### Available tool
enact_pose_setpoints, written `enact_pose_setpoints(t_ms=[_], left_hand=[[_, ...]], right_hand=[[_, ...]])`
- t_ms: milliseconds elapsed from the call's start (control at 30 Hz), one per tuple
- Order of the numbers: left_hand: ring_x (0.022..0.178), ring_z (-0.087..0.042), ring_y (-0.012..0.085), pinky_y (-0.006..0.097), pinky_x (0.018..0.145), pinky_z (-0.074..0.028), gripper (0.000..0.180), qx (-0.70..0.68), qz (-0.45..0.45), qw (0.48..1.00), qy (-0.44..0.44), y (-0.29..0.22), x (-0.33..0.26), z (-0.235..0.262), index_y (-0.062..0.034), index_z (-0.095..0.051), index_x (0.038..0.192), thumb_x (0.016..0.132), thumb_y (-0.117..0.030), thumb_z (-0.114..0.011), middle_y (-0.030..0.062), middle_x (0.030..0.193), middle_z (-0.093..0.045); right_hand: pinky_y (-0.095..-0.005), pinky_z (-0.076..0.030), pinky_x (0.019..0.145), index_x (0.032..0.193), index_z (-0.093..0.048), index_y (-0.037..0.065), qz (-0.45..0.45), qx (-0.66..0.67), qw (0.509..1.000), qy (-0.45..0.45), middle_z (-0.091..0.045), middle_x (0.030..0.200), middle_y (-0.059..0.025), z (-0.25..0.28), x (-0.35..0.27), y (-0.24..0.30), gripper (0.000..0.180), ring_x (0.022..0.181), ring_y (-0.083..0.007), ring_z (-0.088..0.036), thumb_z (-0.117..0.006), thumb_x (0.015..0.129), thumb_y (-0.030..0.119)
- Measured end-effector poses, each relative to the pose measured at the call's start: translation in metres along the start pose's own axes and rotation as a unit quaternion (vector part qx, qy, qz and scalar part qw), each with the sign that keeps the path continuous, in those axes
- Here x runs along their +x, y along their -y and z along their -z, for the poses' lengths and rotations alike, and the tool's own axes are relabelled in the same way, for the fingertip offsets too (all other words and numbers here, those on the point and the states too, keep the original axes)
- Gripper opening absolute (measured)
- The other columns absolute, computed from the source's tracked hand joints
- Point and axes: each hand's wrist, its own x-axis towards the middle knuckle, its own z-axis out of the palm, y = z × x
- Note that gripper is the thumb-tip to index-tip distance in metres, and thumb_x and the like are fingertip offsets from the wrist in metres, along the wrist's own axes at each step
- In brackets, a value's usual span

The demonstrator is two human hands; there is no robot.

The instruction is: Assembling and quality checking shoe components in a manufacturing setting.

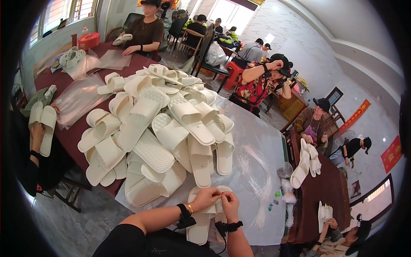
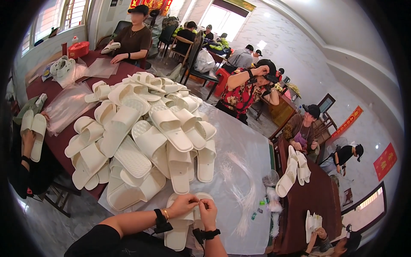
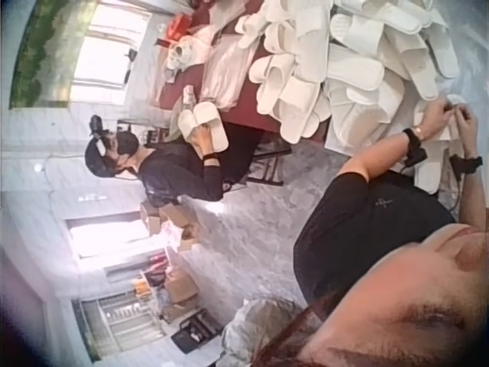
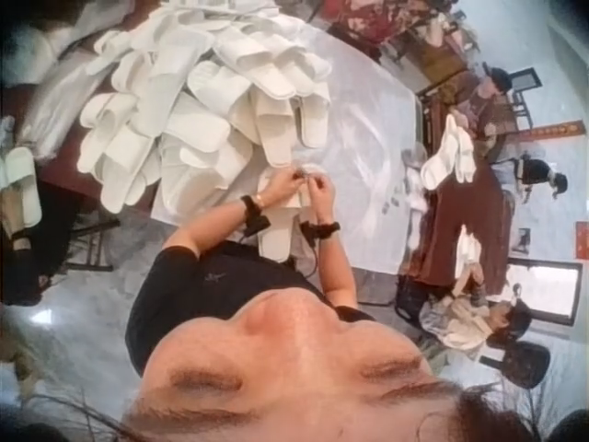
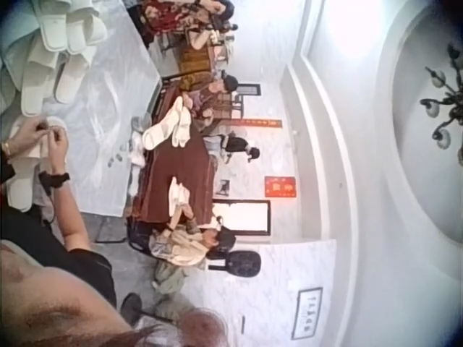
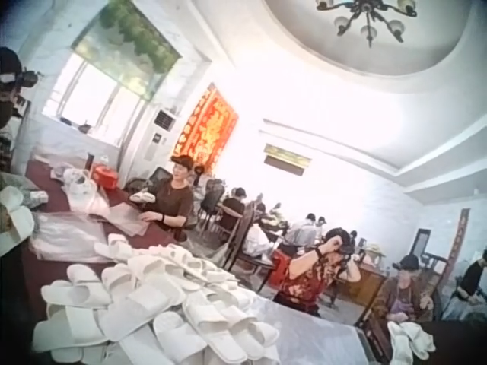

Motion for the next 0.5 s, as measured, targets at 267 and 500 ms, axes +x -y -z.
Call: enact_pose_setpoints(t_ms=[267,500], left_hand=[[0.071,-0.062,0.0214,0.031,0.066,-0.048,0.016,0.059,0.001,0.998,0.013,0.000,-0.003,-0.001,0.0004,-0.065,0.090,0.081,-0.013,-0.066,0.0145,0.079,-0.065],[0.075,-0.060,0.0349,0.039,0.066,-0.047,0.018,0.169,-0.036,0.984,0.038,-0.008,0.000,-0.004,0.0015,-0.059,0.084,0.078,-0.015,-0.061,0.0200,0.081,-0.061]], right_hand=[[-0.0222,-0.046,0.067,0.083,-0.063,0.000,0.039,-0.039,0.998,-0.007,-0.064,0.094,-0.0058,-0.006,-0.005,0.014,0.002,0.074,-0.0094,-0.056,-0.062,0.083,0.002],[-0.0229,-0.045,0.070,0.086,-0.060,-0.001,0.016,0.061,0.995,-0.081,-0.063,0.093,-0.0062,0.005,0.005,-0.010,0.004,0.075,-0.0100,-0.054,-0.057,0.085,0.002]])
